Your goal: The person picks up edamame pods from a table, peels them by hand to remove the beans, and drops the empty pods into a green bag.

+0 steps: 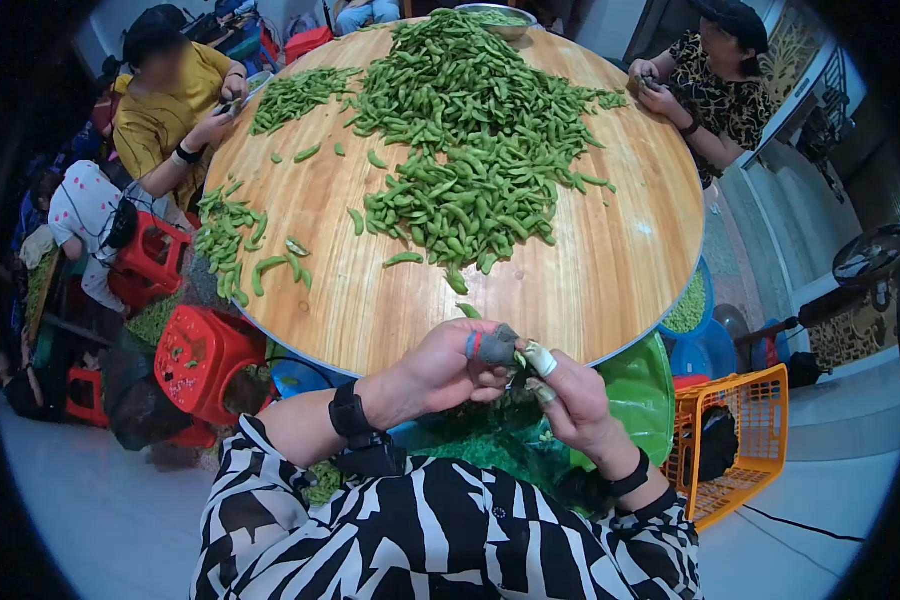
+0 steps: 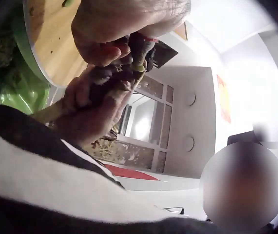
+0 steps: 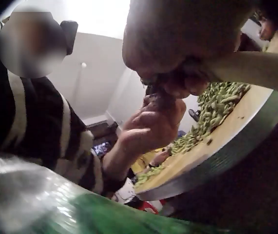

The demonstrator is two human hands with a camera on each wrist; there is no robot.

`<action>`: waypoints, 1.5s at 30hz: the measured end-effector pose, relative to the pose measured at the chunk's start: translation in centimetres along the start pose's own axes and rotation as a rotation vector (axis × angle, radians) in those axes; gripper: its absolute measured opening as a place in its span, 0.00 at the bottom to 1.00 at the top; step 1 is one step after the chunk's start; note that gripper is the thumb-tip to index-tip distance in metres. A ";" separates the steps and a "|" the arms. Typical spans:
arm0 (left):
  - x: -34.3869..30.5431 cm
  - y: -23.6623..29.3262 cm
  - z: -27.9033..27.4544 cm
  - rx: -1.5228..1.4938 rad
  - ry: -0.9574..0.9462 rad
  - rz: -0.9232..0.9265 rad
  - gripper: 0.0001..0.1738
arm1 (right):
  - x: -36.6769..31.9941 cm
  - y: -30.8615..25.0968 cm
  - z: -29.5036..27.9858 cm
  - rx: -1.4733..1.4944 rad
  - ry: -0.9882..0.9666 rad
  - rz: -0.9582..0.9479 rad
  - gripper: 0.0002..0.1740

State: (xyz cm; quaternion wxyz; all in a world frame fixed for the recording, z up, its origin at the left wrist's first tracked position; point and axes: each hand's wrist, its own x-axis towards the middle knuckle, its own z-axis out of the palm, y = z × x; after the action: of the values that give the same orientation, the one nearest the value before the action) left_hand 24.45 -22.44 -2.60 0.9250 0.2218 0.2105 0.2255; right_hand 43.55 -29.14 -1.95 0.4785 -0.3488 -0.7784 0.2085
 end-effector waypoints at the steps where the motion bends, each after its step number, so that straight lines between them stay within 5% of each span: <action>1: 0.1 -0.2 -0.1 -0.018 0.023 -0.066 0.08 | -0.6 0.2 -0.9 -0.098 -0.149 0.070 0.24; 3: 0.4 -0.9 -0.2 -0.017 0.037 -0.076 0.08 | -1.0 0.3 -1.1 -0.199 -0.298 0.137 0.27; 5: 0.5 -1.6 0.1 0.104 0.100 -0.032 0.08 | -1.6 0.1 -0.2 0.058 -0.054 0.233 0.25; 9: 0.2 -1.7 0.0 0.369 0.085 -0.070 0.04 | -1.9 -0.3 -0.5 0.013 -0.049 0.285 0.23; 13: -0.5 -1.3 -1.1 0.633 0.015 -0.203 0.03 | -1.9 -0.4 -1.1 -0.001 -0.309 0.244 0.15; 16: -1.3 -1.3 -1.2 0.436 0.022 -0.408 0.04 | -2.0 -0.4 -0.9 0.022 -0.458 0.192 0.12; 19: -1.3 -2.2 -2.6 0.270 -0.072 -0.409 0.05 | -1.8 -0.4 -0.8 0.007 -0.485 0.174 0.13; 23: -1.5 -3.0 -2.2 0.559 -0.042 -0.344 0.05 | -2.9 -0.3 -0.3 -0.058 -0.456 0.227 0.15; 34: -1.1 -3.3 -2.7 0.431 -0.002 -0.417 0.08 | -2.6 -1.3 -0.1 -0.045 -0.600 0.487 0.19; 40: -1.3 -2.7 -2.3 0.456 0.047 -0.379 0.08 | -3.0 -0.7 1.0 -0.118 -0.464 0.364 0.18; 43: -2.0 -2.5 -2.4 0.481 0.020 -0.406 0.08 | -2.4 -0.1 -0.1 0.164 -0.564 0.322 0.17; 45: -2.2 -2.7 -2.8 0.501 -0.023 -0.406 0.07 | -2.7 -0.2 0.6 0.097 -0.545 0.343 0.16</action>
State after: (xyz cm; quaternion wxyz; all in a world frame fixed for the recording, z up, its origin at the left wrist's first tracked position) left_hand 22.21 -24.83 -5.62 0.8702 0.3985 0.2888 -0.0253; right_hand 43.71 -31.31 -3.73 0.2263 -0.3832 -0.7969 0.4086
